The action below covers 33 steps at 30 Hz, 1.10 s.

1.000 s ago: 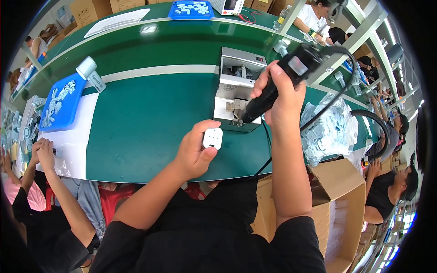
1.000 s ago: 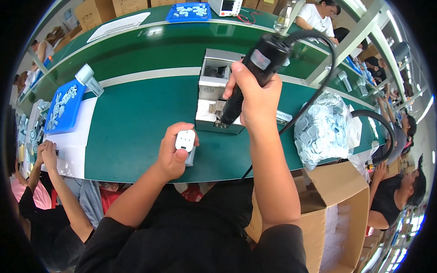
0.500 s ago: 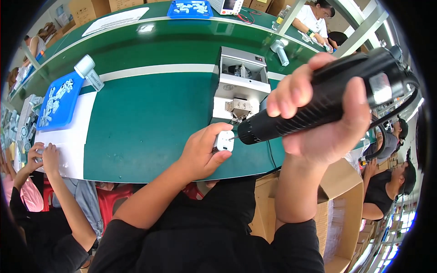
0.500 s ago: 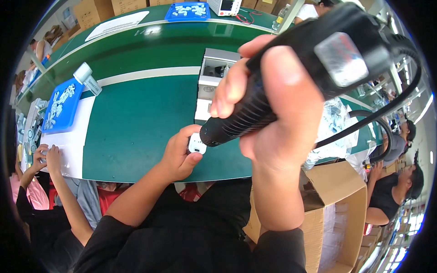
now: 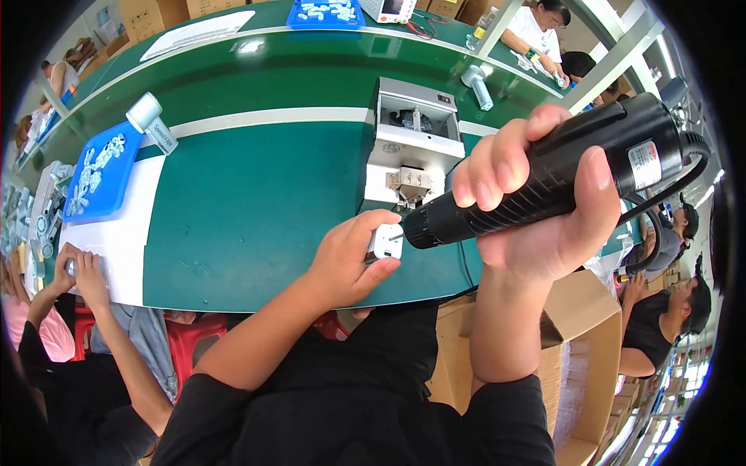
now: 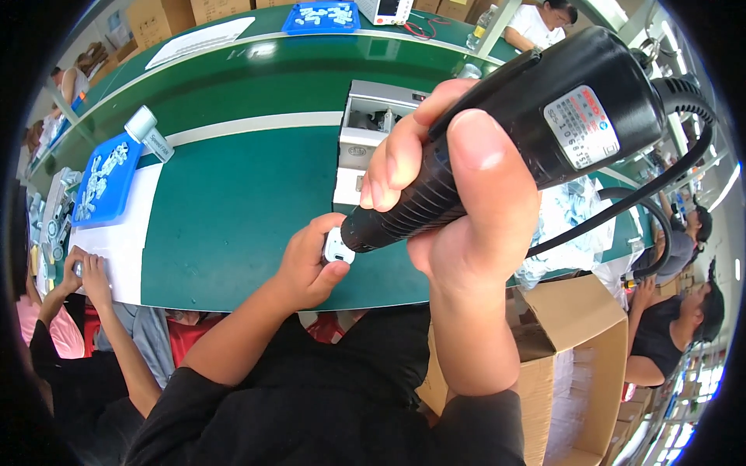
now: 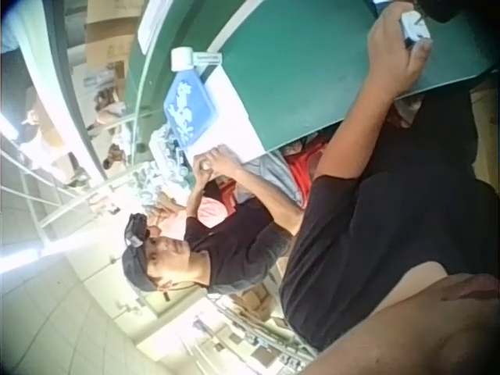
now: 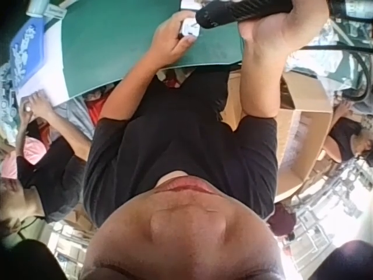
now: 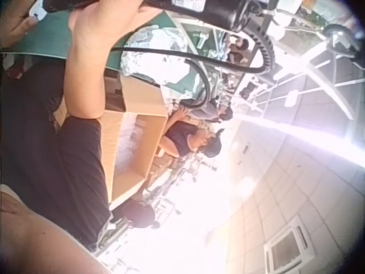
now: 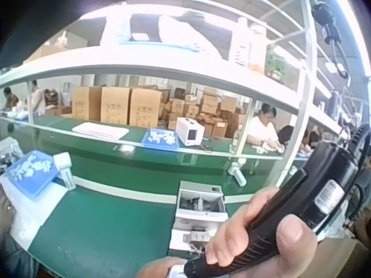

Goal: The person assembles portable fans by attaching bottom cover plates onto the fan handles and fastening them with an electric screwdriver.

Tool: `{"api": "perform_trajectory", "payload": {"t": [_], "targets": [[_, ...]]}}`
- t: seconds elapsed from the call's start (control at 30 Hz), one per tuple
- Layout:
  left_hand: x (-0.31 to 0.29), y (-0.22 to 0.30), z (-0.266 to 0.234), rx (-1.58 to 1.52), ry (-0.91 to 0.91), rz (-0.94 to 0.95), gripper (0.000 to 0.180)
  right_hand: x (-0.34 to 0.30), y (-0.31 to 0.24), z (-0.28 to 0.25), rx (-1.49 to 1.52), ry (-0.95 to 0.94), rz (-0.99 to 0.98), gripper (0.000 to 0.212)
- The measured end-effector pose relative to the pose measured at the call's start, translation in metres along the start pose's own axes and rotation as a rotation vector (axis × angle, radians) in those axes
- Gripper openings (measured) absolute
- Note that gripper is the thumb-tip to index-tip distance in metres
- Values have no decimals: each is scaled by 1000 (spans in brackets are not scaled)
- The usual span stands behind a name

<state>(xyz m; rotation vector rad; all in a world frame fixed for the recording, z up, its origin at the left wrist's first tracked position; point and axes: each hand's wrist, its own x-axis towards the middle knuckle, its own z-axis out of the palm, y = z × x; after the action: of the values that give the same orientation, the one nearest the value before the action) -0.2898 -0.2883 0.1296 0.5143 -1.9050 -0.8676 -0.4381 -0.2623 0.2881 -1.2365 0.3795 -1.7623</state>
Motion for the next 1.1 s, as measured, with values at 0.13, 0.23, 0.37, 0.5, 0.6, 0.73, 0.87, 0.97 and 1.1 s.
{"api": "perform_trajectory", "payload": {"t": [0.13, 0.23, 0.37, 0.5, 0.6, 0.73, 0.87, 0.97, 1.1], "targets": [[-3, -3, 0, -30, -8, -30, 48, -1, -1, 0, -79, -39, -29, 48], [-7, -5, -3, -11, 27, -50, 48, 10, -3, -14, -179, 8, -138, 45], [-12, -18, -6, -184, 127, -52, 44, 29, 26, -44, -475, 212, -86, 27], [-8, -15, -8, -280, 148, -59, 40, 29, 43, -60, -426, 242, -51, 24], [-10, -12, -11, -314, 98, -125, 48, 25, 50, -61, -418, 229, -7, 22], [-12, -16, -11, -334, 75, -146, 66, 16, 53, -59, -411, 194, 1, 21], [-13, -17, -16, -326, 77, -150, 70, 14, 48, -49, -454, 169, 206, 21], [-11, -16, -13, -327, 53, -142, 72, 9, 35, -42, -360, 188, 108, 28], [-7, -11, -11, -327, 22, -158, 75, 12, -1, -15, -95, 69, -29, 42]]}}
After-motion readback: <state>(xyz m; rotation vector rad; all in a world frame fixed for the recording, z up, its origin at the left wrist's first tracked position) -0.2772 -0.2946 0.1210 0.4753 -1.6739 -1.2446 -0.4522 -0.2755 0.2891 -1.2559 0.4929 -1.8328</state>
